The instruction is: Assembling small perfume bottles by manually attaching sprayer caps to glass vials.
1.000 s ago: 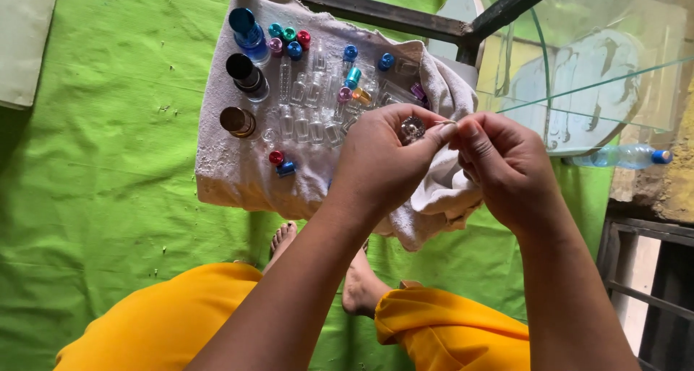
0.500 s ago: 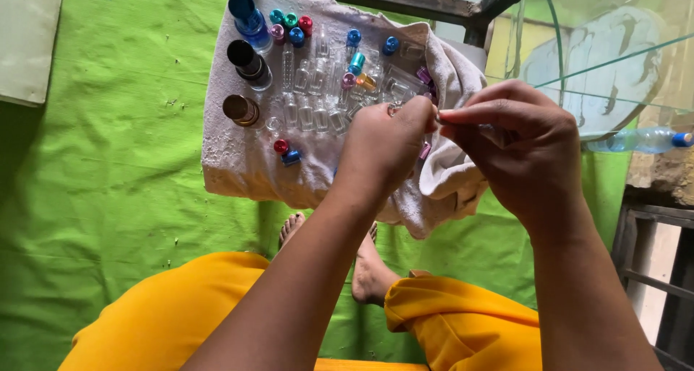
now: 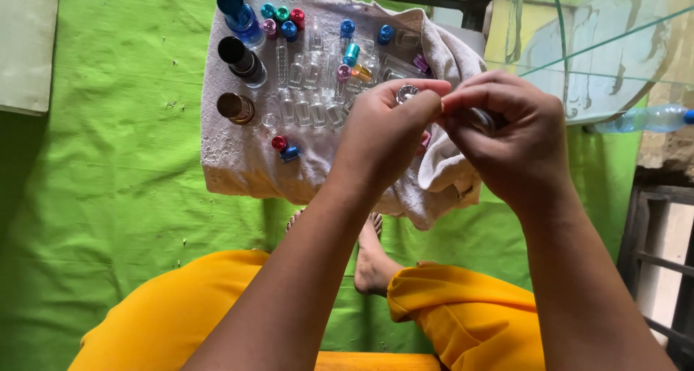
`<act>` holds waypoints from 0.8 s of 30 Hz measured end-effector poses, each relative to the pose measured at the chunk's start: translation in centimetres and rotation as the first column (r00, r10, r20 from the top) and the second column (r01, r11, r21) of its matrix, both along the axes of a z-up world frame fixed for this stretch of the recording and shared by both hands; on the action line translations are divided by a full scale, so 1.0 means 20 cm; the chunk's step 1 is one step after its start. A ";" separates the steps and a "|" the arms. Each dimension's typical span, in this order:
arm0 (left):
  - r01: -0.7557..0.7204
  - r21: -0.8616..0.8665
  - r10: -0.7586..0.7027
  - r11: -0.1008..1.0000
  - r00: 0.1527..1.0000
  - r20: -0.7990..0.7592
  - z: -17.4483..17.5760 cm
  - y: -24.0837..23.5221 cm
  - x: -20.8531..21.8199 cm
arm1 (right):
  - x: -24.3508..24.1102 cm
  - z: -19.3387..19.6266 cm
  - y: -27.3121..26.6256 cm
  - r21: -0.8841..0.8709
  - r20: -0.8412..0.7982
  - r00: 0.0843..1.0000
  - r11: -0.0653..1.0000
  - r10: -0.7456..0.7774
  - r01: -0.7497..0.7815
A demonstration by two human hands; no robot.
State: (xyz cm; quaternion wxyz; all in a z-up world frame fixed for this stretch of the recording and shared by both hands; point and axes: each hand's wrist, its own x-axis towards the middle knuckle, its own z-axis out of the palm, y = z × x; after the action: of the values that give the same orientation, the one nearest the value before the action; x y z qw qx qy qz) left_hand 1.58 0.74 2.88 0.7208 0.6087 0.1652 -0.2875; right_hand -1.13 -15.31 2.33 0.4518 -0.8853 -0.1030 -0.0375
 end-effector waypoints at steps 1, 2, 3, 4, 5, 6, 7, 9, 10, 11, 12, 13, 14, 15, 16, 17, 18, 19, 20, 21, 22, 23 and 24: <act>0.001 -0.036 -0.001 0.999 1.000 0.006 0.00 0.00 0.00 | 0.01 0.00 -0.01 0.010 -0.006 1.000 1.000 0.009 -0.009; 0.010 -0.035 -0.009 0.999 1.000 0.006 -0.04 -0.01 0.00 | 0.01 0.00 -0.01 0.012 -0.006 1.000 1.000 0.001 -0.001; -0.056 -0.038 0.058 0.998 0.997 0.052 -0.07 -0.02 0.00 | 0.01 0.01 -0.01 0.063 -0.078 0.997 0.998 -0.002 0.007; -0.121 -0.045 0.125 0.992 0.988 0.096 -0.11 -0.03 0.00 | 0.01 0.01 -0.01 0.113 -0.151 0.989 0.993 -0.001 0.018; -0.116 -0.048 0.121 0.992 0.988 0.096 -0.08 -0.02 0.00 | 0.01 0.02 -0.01 0.110 -0.151 0.989 0.994 -0.006 0.022; -0.114 0.019 0.113 0.993 0.992 0.056 -0.06 -0.01 0.00 | 0.01 0.03 -0.01 0.172 -0.203 0.979 0.985 0.018 0.018; -0.112 0.090 0.111 0.990 0.994 0.015 -0.04 0.01 0.00 | 0.01 0.04 -0.01 0.238 -0.253 0.966 0.971 0.048 0.014; -0.077 0.156 0.077 0.985 0.997 0.009 -0.01 0.01 0.01 | 0.01 0.00 -0.01 0.148 -0.197 0.980 0.989 0.020 0.009; -0.044 0.220 0.045 0.975 0.999 0.001 0.01 0.01 0.01 | 0.01 -0.01 -0.01 0.056 -0.136 0.991 0.998 -0.001 0.009; -0.047 0.221 0.048 0.974 0.999 0.002 0.00 0.01 0.01 | 0.01 -0.01 -0.02 0.057 -0.136 0.991 0.998 0.002 0.006; -0.040 0.218 0.041 0.975 0.999 0.001 0.00 0.01 0.01 | 0.01 0.00 -0.02 0.003 -0.111 0.994 1.000 0.013 -0.013; -0.034 0.214 0.035 0.976 0.999 0.000 -0.01 0.02 0.00 | 0.01 0.01 -0.02 -0.052 -0.087 0.996 0.998 0.027 -0.031; -0.038 0.215 0.039 0.976 0.999 0.001 0.00 0.02 0.01 | 0.01 0.02 -0.01 -0.052 -0.086 0.996 0.998 0.030 -0.035; -0.122 0.066 0.129 0.990 0.985 -0.115 0.01 0.02 0.03 | 0.01 0.04 0.00 -0.041 -0.130 0.990 0.997 0.052 -0.058; -0.221 -0.073 0.197 0.973 0.950 -0.241 0.02 0.02 0.04 | 0.02 0.06 0.01 -0.029 -0.174 0.982 0.996 0.075 -0.081; -0.222 -0.074 0.199 0.972 0.951 -0.235 0.00 0.02 0.05 | 0.02 0.05 0.01 -0.029 -0.167 0.983 0.996 0.077 -0.082; -0.276 -0.050 0.256 0.960 0.934 -0.250 -0.03 0.03 0.06 | 0.01 0.04 0.02 -0.067 -0.231 0.969 0.992 0.086 -0.104; -0.327 -0.028 0.308 0.945 0.914 -0.265 -0.05 0.02 0.07 | 0.01 0.04 0.02 -0.106 -0.294 0.952 0.987 0.088 -0.124; -0.325 -0.032 0.307 0.945 0.916 -0.259 0.00 0.04 0.06 | 0.01 0.03 0.03 -0.108 -0.287 0.954 0.987 0.087 -0.122; -0.273 0.051 0.277 0.961 0.919 -0.280 0.06 0.06 0.05 | 0.01 0.01 0.04 -0.094 -0.252 0.965 0.991 0.071 -0.098; -0.217 0.133 0.248 0.967 0.920 -0.303 0.11 0.07 0.05 | 0.01 0.00 0.04 -0.079 -0.216 0.975 0.994 0.056 -0.074; -0.217 0.127 0.246 0.968 0.924 -0.294 0.06 0.06 0.04 | 0.01 0.01 0.04 -0.083 -0.205 0.977 0.994 0.053 -0.072; -0.227 0.058 0.234 0.972 0.925 -0.299 0.02 0.05 0.04 | 0.01 0.02 0.04 -0.090 -0.172 0.985 0.995 0.022 -0.038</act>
State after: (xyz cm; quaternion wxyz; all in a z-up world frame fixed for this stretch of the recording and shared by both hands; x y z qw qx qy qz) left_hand 2.39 1.66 3.24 0.7087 0.5415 0.3478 -0.2891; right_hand -0.84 -14.56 2.64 0.4178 -0.9037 -0.0789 0.0504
